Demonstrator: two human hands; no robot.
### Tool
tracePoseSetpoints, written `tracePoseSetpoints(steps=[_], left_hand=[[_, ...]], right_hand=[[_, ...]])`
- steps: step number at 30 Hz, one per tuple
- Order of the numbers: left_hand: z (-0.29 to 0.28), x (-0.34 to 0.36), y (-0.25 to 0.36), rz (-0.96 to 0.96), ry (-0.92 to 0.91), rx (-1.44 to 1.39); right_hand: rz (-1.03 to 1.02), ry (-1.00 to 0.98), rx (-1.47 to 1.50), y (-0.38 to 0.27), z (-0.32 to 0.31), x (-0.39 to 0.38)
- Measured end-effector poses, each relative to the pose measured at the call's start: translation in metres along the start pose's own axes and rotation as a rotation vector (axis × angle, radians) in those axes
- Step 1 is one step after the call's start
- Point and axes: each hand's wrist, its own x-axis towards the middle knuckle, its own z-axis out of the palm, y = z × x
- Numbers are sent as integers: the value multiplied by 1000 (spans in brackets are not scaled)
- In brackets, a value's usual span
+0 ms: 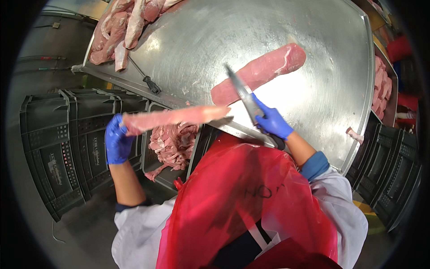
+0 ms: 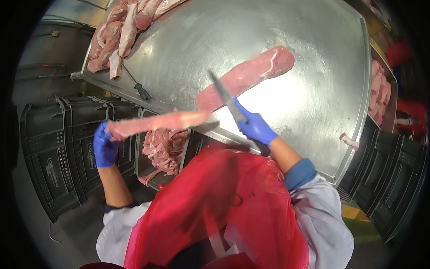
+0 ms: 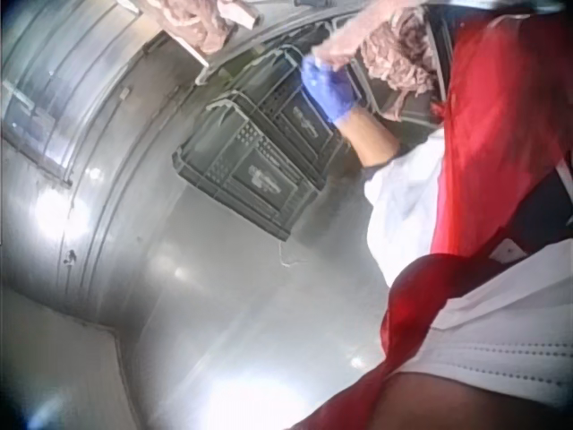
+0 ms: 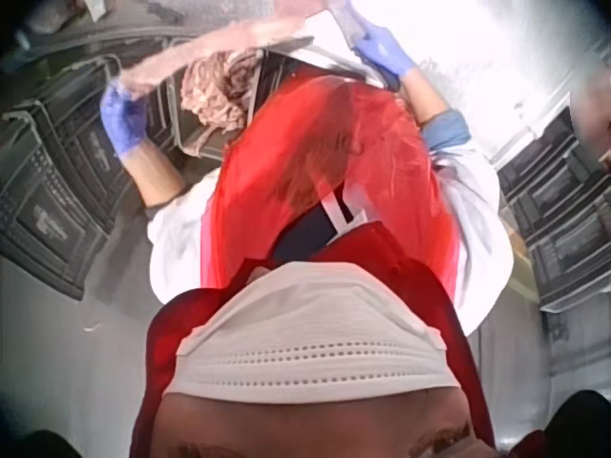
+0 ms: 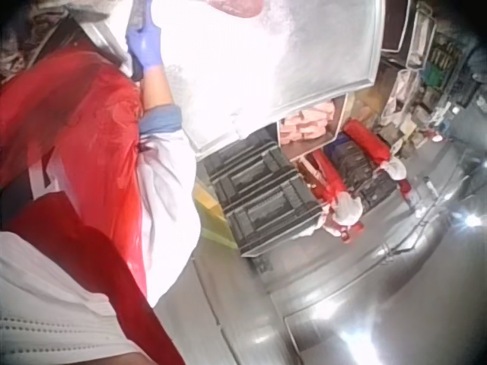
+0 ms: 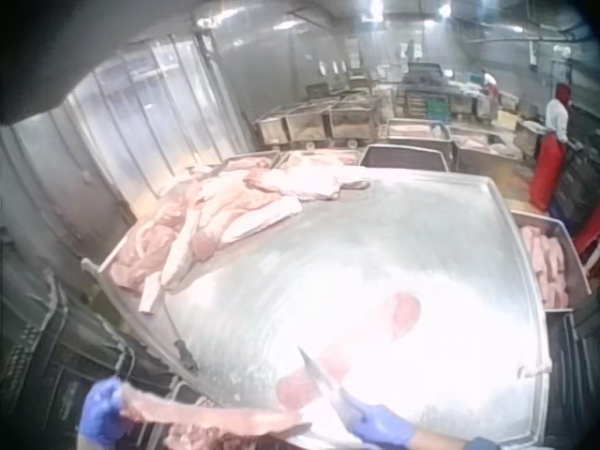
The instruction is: The person trims fat and connective tissue from large cuts of raw meat using a knife on a stainless steel table. They repeatedly pick up pieces, trim them, and place the trimmed portions into a nearby container.
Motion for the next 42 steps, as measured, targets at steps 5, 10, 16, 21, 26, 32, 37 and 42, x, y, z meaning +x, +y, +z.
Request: tracePoseSetpoints(steps=[5, 10, 16, 21, 26, 32, 37, 42], left_hand=[[-57, -19, -138, 180, 308, 1760], [209, 81, -171, 708, -135, 1197], [284, 156, -209, 694, -251, 1378], [279, 230, -192, 518, -192, 1230], [215, 300, -214, 80, -401, 308], [453, 200, -7, 332, -712, -193], [558, 206, -9, 713, -581, 292], [513, 187, -174, 566, -212, 1335]], right_hand=[[-18, 350, -179, -16, -82, 48], [-28, 442, -403, 1, -68, 108], [143, 273, -598, 36, -15, -8], [254, 256, -532, 28, 2, -70], [21, 376, -245, 82, 18, -174], [32, 851, 216, 131, 0, -265], [-32, 1108, 374, 151, -46, -306], [54, 1126, 609, 193, -42, -380]])
